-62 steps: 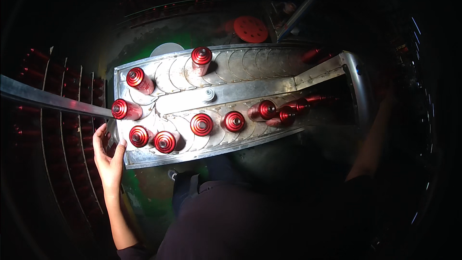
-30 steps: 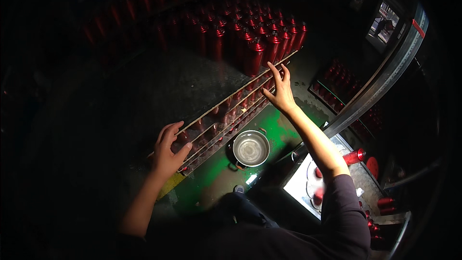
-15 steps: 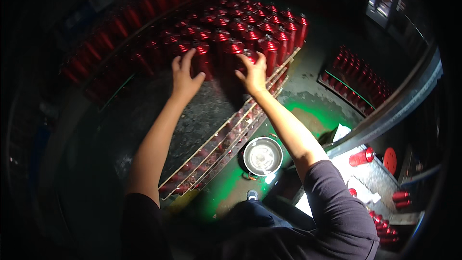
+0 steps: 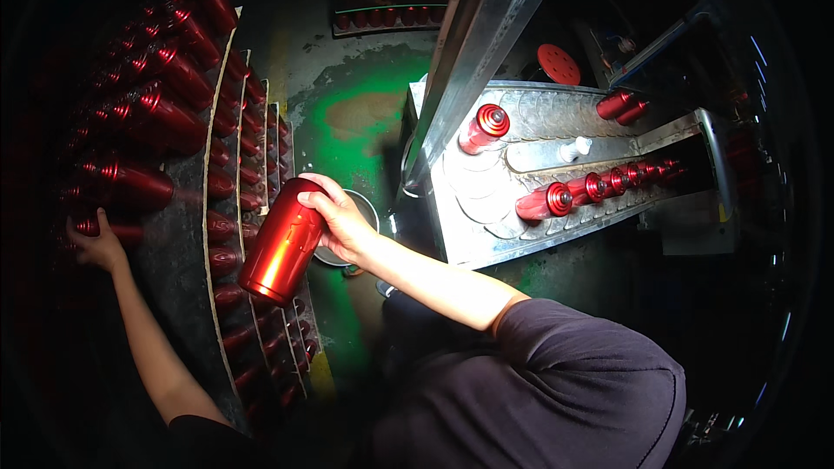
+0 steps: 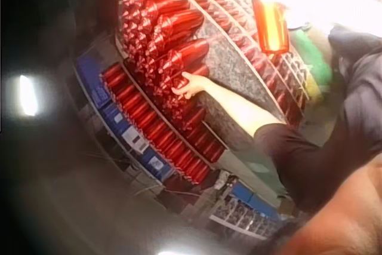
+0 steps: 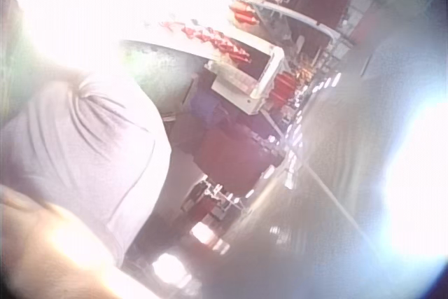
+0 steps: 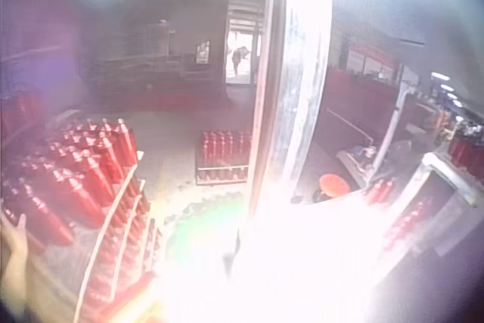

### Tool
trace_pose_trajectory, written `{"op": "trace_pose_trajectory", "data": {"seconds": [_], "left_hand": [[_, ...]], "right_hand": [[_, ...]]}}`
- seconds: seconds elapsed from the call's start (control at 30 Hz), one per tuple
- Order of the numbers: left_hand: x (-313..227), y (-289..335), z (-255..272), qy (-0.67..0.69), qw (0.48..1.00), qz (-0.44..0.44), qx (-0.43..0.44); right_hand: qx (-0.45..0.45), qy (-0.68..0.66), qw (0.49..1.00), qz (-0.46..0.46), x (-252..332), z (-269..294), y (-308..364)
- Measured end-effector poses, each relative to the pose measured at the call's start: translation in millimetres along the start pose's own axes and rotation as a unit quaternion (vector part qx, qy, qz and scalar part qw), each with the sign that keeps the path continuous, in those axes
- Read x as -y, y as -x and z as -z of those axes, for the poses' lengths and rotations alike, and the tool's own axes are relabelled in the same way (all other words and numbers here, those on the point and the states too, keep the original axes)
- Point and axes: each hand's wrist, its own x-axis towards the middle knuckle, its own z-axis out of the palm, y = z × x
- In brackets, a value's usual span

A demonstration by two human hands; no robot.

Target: The person repeatedly picks up red cylindrical cans from a curved rack and places them upright into slots on a metal tray. The action is continuous and repetitive, with the person handling the cans one at a time or in pairs, filling the tray's designated positions.

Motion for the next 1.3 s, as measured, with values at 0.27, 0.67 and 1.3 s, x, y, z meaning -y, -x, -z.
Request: {"op": "trace_pose_trajectory", "data": {"seconds": [0.27, 0.67, 1.3], "left_hand": [[-55.7, 1.0, 129.5, 0.167, 0.977, -0.005, 0.133], [-152.2, 221.7, 144.3, 0.623, 0.313, 0.436, 0.569], [-123.2, 294.0, 90.7, 0.482, -0.042, 0.766, 0.422]], "right_hand": [[-0.109, -0.313, 0.924, -0.191, -38.7, 77.1, -9.7], [-0.072, -0.310, 0.944, -0.091, -33.7, 22.3, 55.9], [0.005, -0.347, 0.935, -0.071, -18.0, 32.3, 145.5]]}}
